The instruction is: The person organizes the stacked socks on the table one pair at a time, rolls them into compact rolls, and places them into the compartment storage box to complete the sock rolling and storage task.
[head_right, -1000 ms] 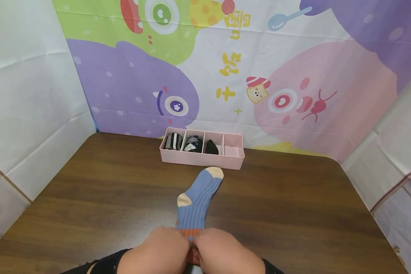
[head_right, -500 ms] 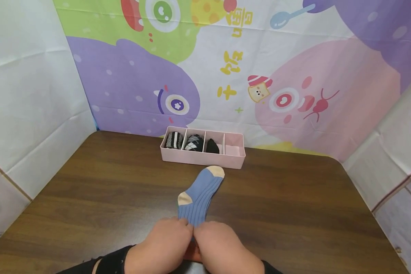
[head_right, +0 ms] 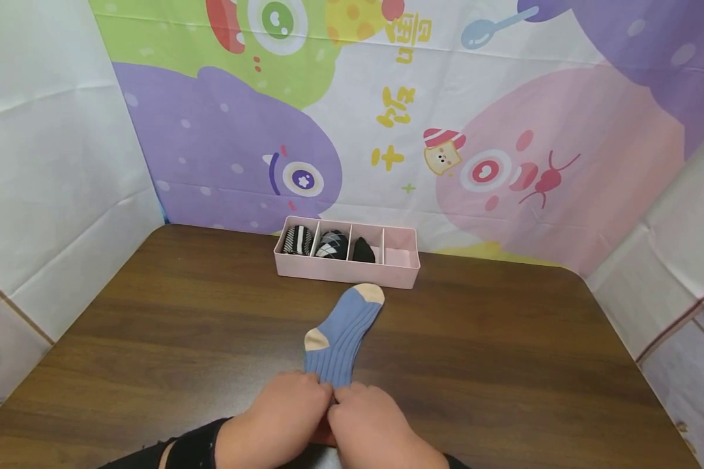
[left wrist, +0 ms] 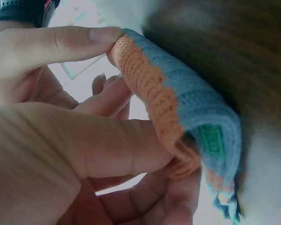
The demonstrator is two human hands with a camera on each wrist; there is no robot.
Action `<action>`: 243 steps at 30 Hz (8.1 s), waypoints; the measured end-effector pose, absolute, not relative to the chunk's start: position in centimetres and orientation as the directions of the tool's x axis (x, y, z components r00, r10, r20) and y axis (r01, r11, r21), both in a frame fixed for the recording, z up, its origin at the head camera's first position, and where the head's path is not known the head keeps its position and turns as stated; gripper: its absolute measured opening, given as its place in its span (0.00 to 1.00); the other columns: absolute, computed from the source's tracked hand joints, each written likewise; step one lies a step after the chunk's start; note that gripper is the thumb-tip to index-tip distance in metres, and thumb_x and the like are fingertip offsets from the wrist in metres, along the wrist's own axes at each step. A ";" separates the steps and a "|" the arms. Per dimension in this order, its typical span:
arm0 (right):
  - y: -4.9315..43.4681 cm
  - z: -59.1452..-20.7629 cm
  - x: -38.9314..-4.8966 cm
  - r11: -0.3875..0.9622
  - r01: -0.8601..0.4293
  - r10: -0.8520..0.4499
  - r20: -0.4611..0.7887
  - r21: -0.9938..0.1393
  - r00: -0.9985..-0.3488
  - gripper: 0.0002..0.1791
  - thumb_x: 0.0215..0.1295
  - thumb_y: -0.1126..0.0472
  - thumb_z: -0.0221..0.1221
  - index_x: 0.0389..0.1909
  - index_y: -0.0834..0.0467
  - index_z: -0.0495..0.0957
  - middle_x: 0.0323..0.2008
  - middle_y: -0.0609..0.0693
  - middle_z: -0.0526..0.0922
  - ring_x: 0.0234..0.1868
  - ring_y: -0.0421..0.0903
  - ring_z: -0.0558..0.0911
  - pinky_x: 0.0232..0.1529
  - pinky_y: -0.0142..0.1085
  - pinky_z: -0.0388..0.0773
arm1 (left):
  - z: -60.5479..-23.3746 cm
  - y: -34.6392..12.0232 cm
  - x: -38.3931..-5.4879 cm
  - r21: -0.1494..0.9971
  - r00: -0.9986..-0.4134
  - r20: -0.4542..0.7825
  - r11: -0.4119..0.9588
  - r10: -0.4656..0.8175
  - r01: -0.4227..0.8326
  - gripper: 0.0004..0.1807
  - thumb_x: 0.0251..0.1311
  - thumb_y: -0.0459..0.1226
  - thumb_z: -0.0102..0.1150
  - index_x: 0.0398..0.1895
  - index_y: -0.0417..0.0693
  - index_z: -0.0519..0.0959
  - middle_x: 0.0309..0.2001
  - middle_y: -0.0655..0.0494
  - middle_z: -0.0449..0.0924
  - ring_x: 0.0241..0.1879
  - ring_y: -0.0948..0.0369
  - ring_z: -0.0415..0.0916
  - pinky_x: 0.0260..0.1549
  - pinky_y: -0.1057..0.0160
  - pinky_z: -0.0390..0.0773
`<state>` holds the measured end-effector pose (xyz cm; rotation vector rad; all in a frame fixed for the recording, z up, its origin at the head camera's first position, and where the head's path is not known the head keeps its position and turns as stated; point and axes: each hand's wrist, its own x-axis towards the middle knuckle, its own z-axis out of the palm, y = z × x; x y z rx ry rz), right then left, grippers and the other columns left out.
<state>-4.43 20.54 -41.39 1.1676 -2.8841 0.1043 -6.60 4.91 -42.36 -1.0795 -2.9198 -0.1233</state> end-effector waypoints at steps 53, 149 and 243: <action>21.6 -42.7 -6.9 0.748 -0.595 -0.603 0.073 -0.294 -0.794 0.07 0.57 0.63 0.64 0.34 0.50 0.76 0.30 0.38 0.77 0.35 0.36 0.75 0.38 0.36 0.77 | -41.7 4.0 -8.3 0.101 -0.726 -0.022 0.724 0.687 0.682 0.07 0.58 0.37 0.63 0.36 0.47 0.76 0.27 0.55 0.75 0.27 0.61 0.75 0.23 0.62 0.77; 22.3 -43.0 -8.0 0.752 -0.549 -0.577 0.039 -0.365 -0.816 0.04 0.65 0.60 0.57 0.32 0.47 0.73 0.30 0.37 0.68 0.30 0.36 0.68 0.32 0.31 0.70 | -41.5 3.8 -8.4 0.142 -0.589 -0.100 0.597 0.802 0.789 0.10 0.61 0.39 0.64 0.44 0.56 0.74 0.30 0.59 0.69 0.26 0.66 0.65 0.25 0.68 0.70; 22.1 -42.0 -7.3 0.808 -0.539 -0.562 -0.035 -0.238 -0.827 0.15 0.64 0.52 0.61 0.46 0.56 0.80 0.39 0.42 0.74 0.40 0.40 0.72 0.44 0.40 0.75 | -41.0 3.4 -9.1 0.157 -0.646 -0.146 0.662 0.749 0.733 0.15 0.66 0.40 0.58 0.55 0.51 0.75 0.43 0.56 0.78 0.42 0.61 0.77 0.38 0.60 0.79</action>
